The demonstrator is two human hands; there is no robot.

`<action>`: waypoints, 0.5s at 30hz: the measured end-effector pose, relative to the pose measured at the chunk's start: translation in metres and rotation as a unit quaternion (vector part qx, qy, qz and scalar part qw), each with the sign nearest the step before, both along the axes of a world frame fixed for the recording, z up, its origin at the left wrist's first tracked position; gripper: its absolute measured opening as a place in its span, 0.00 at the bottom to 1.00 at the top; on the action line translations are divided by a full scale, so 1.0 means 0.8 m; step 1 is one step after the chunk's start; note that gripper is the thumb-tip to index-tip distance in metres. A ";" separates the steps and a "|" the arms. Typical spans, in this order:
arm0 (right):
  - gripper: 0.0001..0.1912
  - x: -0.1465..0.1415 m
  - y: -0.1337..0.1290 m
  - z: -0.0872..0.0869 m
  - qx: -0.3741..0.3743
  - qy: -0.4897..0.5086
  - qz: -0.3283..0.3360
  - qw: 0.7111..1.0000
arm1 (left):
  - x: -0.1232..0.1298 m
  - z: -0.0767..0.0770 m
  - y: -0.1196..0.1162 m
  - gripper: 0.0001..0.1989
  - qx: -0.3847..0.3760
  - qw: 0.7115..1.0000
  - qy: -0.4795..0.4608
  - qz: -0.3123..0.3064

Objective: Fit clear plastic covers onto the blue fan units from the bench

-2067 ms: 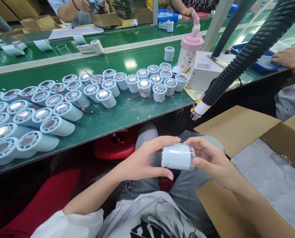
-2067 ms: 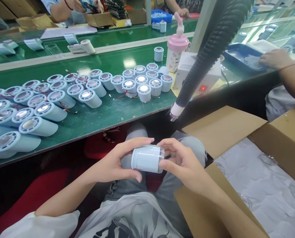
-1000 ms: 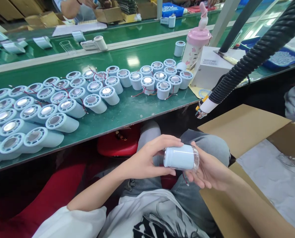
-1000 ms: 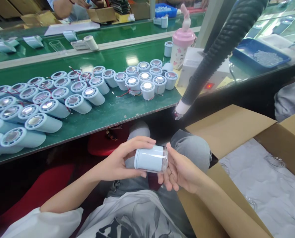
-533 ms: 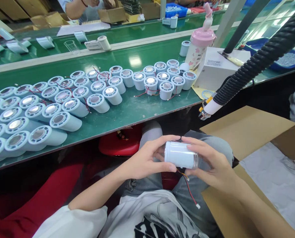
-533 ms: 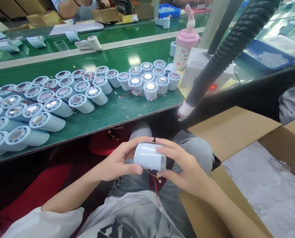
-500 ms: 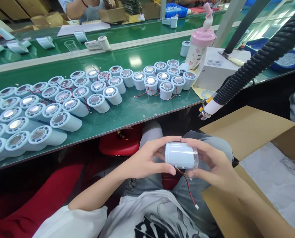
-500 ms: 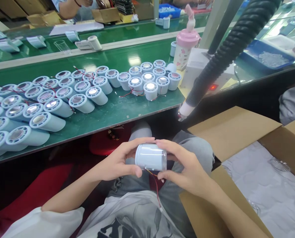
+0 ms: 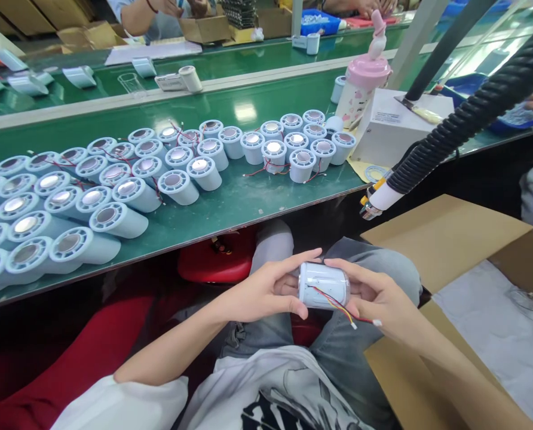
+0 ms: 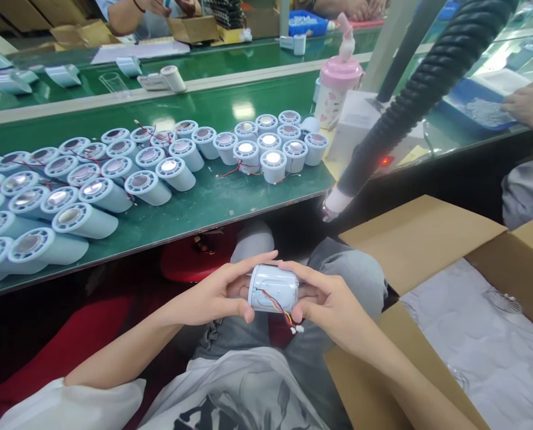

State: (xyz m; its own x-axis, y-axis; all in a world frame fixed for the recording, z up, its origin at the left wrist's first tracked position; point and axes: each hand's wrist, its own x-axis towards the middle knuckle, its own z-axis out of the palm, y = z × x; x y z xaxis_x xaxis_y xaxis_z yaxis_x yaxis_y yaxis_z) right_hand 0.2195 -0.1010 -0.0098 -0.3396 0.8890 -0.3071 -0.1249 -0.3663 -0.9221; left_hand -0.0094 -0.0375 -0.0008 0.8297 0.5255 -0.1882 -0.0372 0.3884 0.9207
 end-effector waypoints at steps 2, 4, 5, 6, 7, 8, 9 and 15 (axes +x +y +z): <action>0.27 -0.005 0.005 -0.003 0.000 -0.001 -0.004 1.000 | -0.001 -0.006 0.002 0.41 -0.027 1.000 -0.007 0.006; 0.28 -0.009 0.009 -0.004 0.009 0.022 -0.010 1.000 | -0.002 -0.010 0.006 0.40 -0.039 0.999 -0.016 0.016; 0.28 -0.009 0.011 -0.005 0.009 0.040 -0.010 0.999 | -0.002 -0.010 0.008 0.40 -0.039 0.999 -0.018 0.017; 0.28 -0.009 0.012 -0.004 0.007 0.059 -0.010 0.998 | -0.002 -0.010 0.010 0.39 -0.034 0.999 -0.019 0.014; 0.27 -0.008 0.012 -0.004 0.003 0.073 -0.010 0.997 | -0.002 -0.009 0.012 0.39 -0.025 0.999 -0.018 0.008; 0.27 -0.007 0.012 -0.004 -0.001 0.076 -0.011 0.997 | -0.002 -0.008 0.013 0.38 -0.017 1.000 -0.017 0.002; 0.28 -0.006 0.011 -0.004 -0.005 0.071 -0.013 0.997 | -0.003 -0.007 0.015 0.37 -0.012 1.000 -0.015 -0.002; 0.27 -0.012 0.007 -0.014 -0.027 0.065 -0.040 0.997 | -0.002 -0.015 0.016 0.42 -0.049 0.999 -0.003 -0.014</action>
State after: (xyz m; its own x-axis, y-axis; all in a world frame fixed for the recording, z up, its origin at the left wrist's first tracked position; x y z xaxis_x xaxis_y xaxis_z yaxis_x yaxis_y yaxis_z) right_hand 0.2098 -0.0953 -0.0208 -0.3089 0.8980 -0.3134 -0.2736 -0.3995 -0.8750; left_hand -0.0113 -0.0246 -0.0129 0.8451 0.4817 -0.2320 -0.0315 0.4780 0.8778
